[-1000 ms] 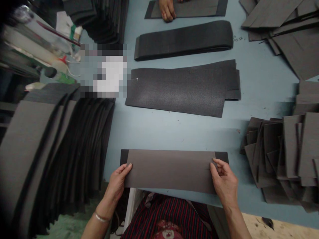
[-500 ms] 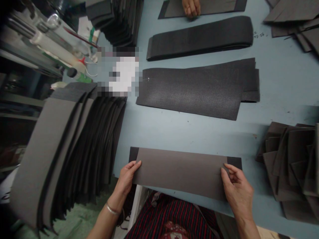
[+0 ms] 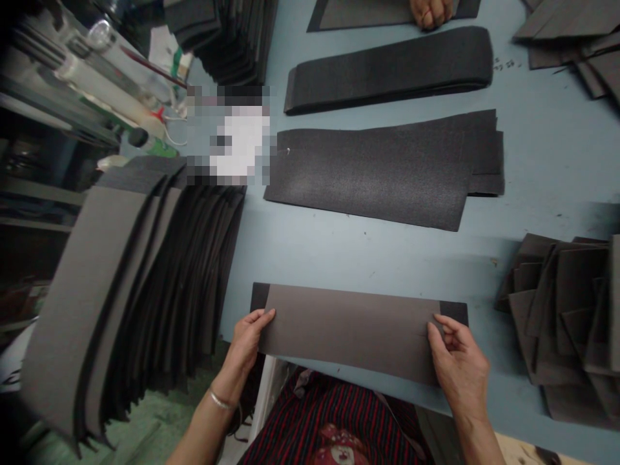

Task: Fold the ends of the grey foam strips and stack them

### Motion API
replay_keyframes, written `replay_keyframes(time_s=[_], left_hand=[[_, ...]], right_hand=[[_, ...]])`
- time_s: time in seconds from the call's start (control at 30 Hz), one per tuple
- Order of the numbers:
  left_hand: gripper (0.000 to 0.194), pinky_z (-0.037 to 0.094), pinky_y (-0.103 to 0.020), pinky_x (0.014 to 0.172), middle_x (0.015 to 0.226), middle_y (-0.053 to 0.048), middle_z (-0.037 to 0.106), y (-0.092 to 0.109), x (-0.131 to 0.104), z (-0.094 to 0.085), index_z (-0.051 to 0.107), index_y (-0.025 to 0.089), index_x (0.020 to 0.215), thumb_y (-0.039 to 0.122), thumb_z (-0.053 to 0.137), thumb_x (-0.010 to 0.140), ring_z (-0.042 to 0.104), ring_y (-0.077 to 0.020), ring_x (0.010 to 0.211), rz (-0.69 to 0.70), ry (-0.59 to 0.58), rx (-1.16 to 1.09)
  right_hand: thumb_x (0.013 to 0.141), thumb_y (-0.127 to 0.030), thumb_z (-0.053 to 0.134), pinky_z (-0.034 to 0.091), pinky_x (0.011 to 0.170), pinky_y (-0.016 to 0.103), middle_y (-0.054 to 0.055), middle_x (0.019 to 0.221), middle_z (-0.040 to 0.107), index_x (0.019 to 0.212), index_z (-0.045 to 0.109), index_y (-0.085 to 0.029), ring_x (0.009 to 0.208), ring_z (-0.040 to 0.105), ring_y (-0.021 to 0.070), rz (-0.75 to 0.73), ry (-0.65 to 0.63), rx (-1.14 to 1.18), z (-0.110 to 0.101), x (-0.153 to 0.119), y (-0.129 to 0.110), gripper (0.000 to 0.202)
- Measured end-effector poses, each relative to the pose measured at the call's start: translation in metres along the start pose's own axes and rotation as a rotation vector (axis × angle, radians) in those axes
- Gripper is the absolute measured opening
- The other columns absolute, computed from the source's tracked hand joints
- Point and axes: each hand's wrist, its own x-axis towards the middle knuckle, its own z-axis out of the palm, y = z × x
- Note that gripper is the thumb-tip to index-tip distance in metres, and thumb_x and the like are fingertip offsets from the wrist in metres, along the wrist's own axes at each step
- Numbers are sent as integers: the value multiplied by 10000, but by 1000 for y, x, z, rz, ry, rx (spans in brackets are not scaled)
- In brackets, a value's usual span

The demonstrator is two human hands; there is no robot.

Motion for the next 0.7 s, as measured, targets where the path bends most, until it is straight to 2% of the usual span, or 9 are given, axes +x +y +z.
replay_keyframes(time_s=[0.13,0.2,0.27,0.33,0.4,0.47,0.57,0.63,0.7], left_hand=[[376,387,-245,582,633,1,627,0,1,3,625,161,684,514,741,626,527,-138,583,13,19,58],[385,372,-251,575,611,4,610,3,2,4,616,174,668,542,722,625,515,-143,573,51,45,155],[385,347,-261,568,573,6,585,9,2,4,612,194,646,571,689,641,508,-155,562,139,99,381],[389,328,-282,576,576,-8,591,17,2,3,625,215,658,604,635,681,526,-185,576,228,163,705],[415,336,-309,601,674,-42,641,25,1,1,652,229,764,633,562,730,569,-233,644,268,228,985],[494,375,-341,656,860,-96,670,33,1,0,648,212,973,638,510,767,600,-286,782,339,322,1144],[627,416,-410,799,1064,-178,609,38,2,8,551,129,1204,608,484,805,555,-347,996,602,454,1199],[572,410,-437,874,1072,-183,591,38,-1,25,555,115,1185,562,480,836,527,-345,1036,810,399,1150],[416,408,-429,914,1034,-148,603,34,-10,51,588,148,1098,480,489,867,533,-306,1014,993,181,1051]], right_hand=[[750,-524,642,456,662,309,24,733,603,1049,660,-184,646,554,176,-14,4,-31,-1,1,1,453],[754,-523,635,453,652,306,22,734,601,1051,660,-187,643,550,174,-29,6,-33,-2,1,2,449],[756,-519,632,446,628,299,14,716,591,1042,661,-187,622,537,168,-31,16,-31,-1,2,3,440],[770,-505,623,437,606,293,4,688,578,1045,656,-183,597,525,161,-18,13,-17,3,2,1,424],[799,-479,602,437,611,294,-2,675,573,1056,647,-182,597,525,160,-24,-2,-9,11,2,-3,395],[829,-446,574,445,642,304,7,707,585,1060,636,-184,634,537,166,-64,-13,-13,22,6,-10,354],[859,-388,545,461,690,320,34,803,614,1050,620,-193,698,550,176,-151,-35,-23,33,13,-23,284],[882,-339,511,469,728,334,51,873,622,1077,604,-199,738,555,183,-223,-59,-24,30,16,-30,257],[902,-284,469,468,785,353,81,980,615,1119,586,-201,837,562,201,-288,-35,-34,18,12,-31,260]])
